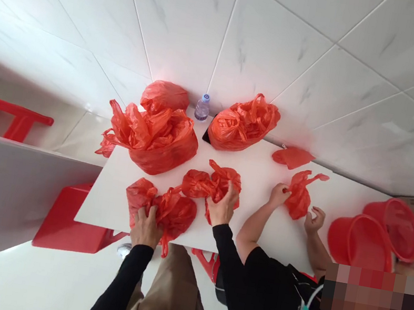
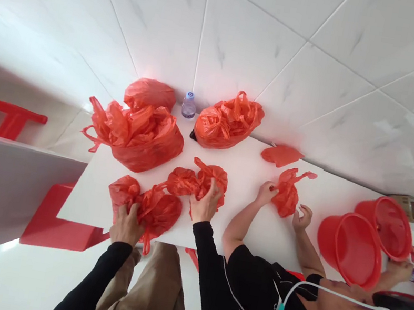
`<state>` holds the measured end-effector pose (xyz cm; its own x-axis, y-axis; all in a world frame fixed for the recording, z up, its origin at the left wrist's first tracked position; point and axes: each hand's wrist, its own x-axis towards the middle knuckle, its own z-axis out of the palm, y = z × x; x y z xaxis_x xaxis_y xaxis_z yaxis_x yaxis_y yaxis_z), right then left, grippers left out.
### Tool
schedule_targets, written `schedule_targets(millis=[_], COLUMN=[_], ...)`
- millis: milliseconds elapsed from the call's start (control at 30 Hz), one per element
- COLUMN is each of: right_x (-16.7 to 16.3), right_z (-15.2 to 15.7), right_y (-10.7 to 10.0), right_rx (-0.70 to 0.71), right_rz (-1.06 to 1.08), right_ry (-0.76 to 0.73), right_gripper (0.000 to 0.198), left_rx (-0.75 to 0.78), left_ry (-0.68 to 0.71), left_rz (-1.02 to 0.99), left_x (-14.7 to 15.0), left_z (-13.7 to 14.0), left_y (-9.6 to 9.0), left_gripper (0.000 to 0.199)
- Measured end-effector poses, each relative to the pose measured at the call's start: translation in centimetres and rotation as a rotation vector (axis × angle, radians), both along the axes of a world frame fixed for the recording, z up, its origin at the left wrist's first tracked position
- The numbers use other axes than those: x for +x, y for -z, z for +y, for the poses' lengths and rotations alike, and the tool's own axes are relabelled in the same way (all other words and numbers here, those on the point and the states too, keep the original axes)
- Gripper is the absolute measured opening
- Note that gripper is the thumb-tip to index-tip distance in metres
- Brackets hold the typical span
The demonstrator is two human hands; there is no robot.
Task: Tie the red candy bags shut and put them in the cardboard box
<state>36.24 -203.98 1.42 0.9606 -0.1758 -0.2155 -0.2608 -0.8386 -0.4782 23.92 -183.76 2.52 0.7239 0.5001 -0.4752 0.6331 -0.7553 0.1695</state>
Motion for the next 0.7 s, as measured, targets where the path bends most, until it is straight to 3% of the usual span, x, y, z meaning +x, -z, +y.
schedule_targets(millis=[67, 233, 333, 533, 700], right_x=[1.3, 3.8, 3.5, 0.0, -3.7], right_z=[-1.3, -3.0, -3.1, -2.6, -0.6], right_y=[0.6, 2.9, 2.9, 0.0, -4.0], right_rx=[-0.009, 0.078, 0.142, 0.227, 0.295], right_rz=[0.028, 0.106, 0.069, -0.019, -0.053], right_ry=[0.1, 0.079, 0.021, -0.017, -0.097], right_gripper=[0.098, 0.039, 0.033, 0.03, 0.023], left_rx=[-0.006, -0.028, -0.026, -0.033, -0.052], left_ry=[-0.015, -0.056, -0.105, -0.252, -0.382], left_rz=[0.004, -0.034, -0.083, -0.209, -0.381], left_x=[-0.1, -0.3, -0.8, -3.9, -9.6], left_z=[0.6, 1.7, 2.8, 5.4, 8.4], left_y=[-0.1, -0.5, -1.1, -2.5, -4.5], left_gripper=[0.048, 0.043, 0.042, 0.043, 0.038])
